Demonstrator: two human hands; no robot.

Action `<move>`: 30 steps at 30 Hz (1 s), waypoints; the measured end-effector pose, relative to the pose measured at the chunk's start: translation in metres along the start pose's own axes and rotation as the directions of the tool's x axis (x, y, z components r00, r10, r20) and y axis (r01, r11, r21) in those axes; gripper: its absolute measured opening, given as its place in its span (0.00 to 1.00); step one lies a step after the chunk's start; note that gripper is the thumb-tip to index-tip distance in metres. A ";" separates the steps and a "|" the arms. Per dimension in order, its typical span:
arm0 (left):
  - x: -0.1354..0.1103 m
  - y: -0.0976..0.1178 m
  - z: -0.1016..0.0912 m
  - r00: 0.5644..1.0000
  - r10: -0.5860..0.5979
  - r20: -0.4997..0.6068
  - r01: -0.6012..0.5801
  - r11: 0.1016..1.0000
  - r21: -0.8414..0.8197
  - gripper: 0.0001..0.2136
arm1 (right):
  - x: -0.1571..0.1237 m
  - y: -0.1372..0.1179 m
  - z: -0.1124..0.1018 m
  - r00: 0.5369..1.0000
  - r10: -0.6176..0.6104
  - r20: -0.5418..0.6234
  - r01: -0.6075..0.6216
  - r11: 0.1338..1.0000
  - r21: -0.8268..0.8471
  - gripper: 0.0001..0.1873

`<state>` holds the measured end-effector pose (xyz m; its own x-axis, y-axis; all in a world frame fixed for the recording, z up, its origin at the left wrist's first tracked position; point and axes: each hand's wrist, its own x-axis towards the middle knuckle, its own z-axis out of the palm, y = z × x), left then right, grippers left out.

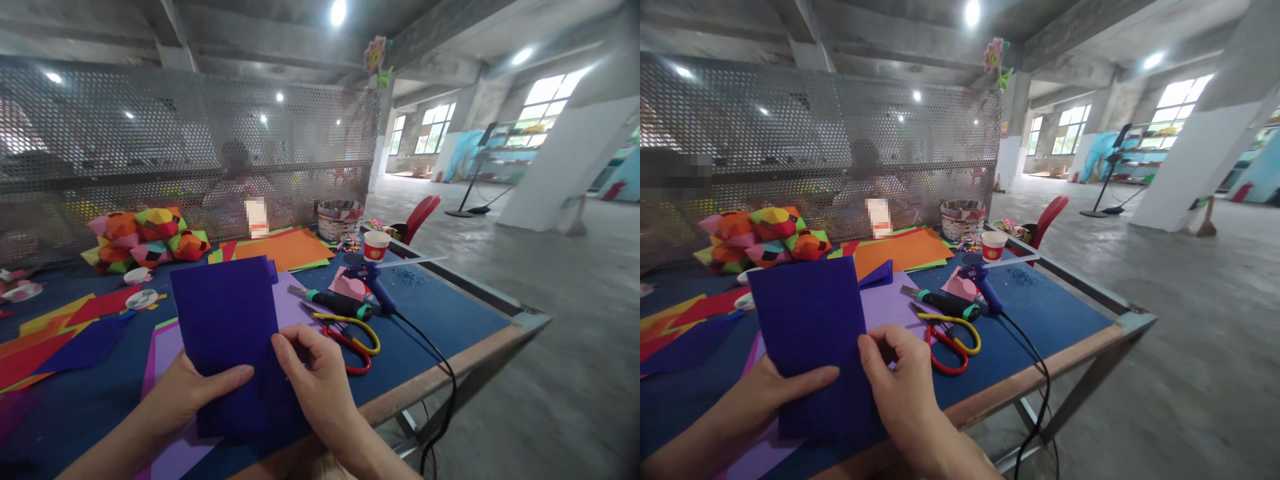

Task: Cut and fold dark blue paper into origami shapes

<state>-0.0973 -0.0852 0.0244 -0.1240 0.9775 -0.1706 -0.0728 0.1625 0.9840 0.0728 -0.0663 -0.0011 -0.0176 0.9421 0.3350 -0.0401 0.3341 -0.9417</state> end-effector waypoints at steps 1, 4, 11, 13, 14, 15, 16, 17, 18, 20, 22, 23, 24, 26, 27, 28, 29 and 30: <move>0.000 0.000 -0.001 1.000 0.003 0.003 -0.003 1.000 0.004 0.30 | 0.000 0.000 0.000 1.000 0.002 0.005 -0.002 1.000 0.004 0.15; 0.001 0.001 -0.002 1.000 0.000 0.011 0.000 1.000 0.016 0.30 | 0.001 0.000 -0.002 0.999 0.027 0.029 -0.027 1.000 0.011 0.14; 0.003 -0.002 -0.005 0.999 0.012 0.038 -0.012 1.000 0.015 0.29 | -0.001 0.003 -0.001 0.998 -0.051 0.024 0.053 0.996 -0.077 0.13; 0.006 -0.005 -0.009 0.997 0.014 0.075 -0.017 0.999 0.032 0.29 | -0.002 0.003 0.000 0.994 -0.104 0.017 0.106 0.985 -0.136 0.14; 0.007 -0.006 -0.011 0.995 0.018 0.099 -0.022 0.999 0.041 0.29 | -0.002 0.004 0.000 0.992 -0.120 0.023 0.122 0.980 -0.159 0.15; 0.009 -0.007 -0.012 0.993 0.019 0.117 -0.025 0.998 0.050 0.29 | -0.001 0.004 -0.001 0.991 -0.131 0.030 0.135 0.974 -0.182 0.15; 0.011 -0.009 -0.013 0.992 0.015 0.127 -0.023 0.998 0.058 0.29 | -0.001 0.004 -0.002 0.989 -0.143 0.035 0.147 0.966 -0.214 0.15; 0.013 -0.010 -0.014 0.991 0.010 0.134 -0.019 0.998 0.066 0.29 | 0.000 0.005 -0.003 0.986 -0.160 0.041 0.165 0.953 -0.255 0.15; 0.014 -0.012 -0.014 0.990 0.006 0.143 -0.017 0.997 0.077 0.29 | 0.001 0.006 -0.004 0.982 -0.182 0.047 0.188 0.933 -0.307 0.15; 0.018 -0.016 -0.013 0.986 0.023 0.164 -0.042 0.992 0.116 0.30 | 0.004 0.009 -0.007 0.969 -0.237 0.066 0.242 0.865 -0.441 0.15; 0.021 -0.020 -0.012 0.977 0.059 0.204 -0.094 0.982 0.165 0.31 | 0.008 0.013 -0.008 0.956 -0.277 0.093 0.281 0.783 -0.555 0.14; 0.023 -0.022 -0.011 0.972 0.067 0.224 -0.110 0.976 0.186 0.32 | 0.009 0.015 -0.008 0.954 -0.283 0.102 0.287 0.751 -0.594 0.14; 0.024 -0.024 -0.011 0.969 0.062 0.238 -0.112 0.973 0.201 0.32 | 0.011 0.018 -0.007 0.954 -0.281 0.106 0.284 0.731 -0.621 0.14; 0.024 -0.025 -0.010 0.967 0.026 0.254 -0.082 0.973 0.214 0.32 | 0.012 0.021 -0.006 0.958 -0.267 0.105 0.269 0.712 -0.648 0.13; 0.023 -0.025 -0.010 0.968 0.010 0.252 -0.066 0.974 0.215 0.32 | 0.013 0.021 -0.006 0.959 -0.264 0.105 0.266 0.703 -0.660 0.12; 0.022 -0.023 -0.010 0.970 0.002 0.244 -0.055 0.976 0.211 0.32 | 0.013 0.021 -0.005 0.959 -0.263 0.106 0.264 0.695 -0.669 0.12; 0.020 -0.022 -0.010 0.971 -0.001 0.237 -0.050 0.977 0.207 0.32 | 0.013 0.021 -0.005 0.959 -0.264 0.106 0.264 0.687 -0.677 0.12; 0.018 -0.020 -0.010 0.971 -0.004 0.239 -0.049 0.975 0.218 0.31 | 0.014 0.020 -0.005 0.958 -0.266 0.105 0.264 0.681 -0.683 0.11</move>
<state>-0.1078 -0.0718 0.0012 0.1161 0.9806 -0.1577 0.1509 0.1395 0.9787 0.0765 -0.0466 -0.0156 -0.1112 0.8106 0.5750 0.6500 0.4970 -0.5749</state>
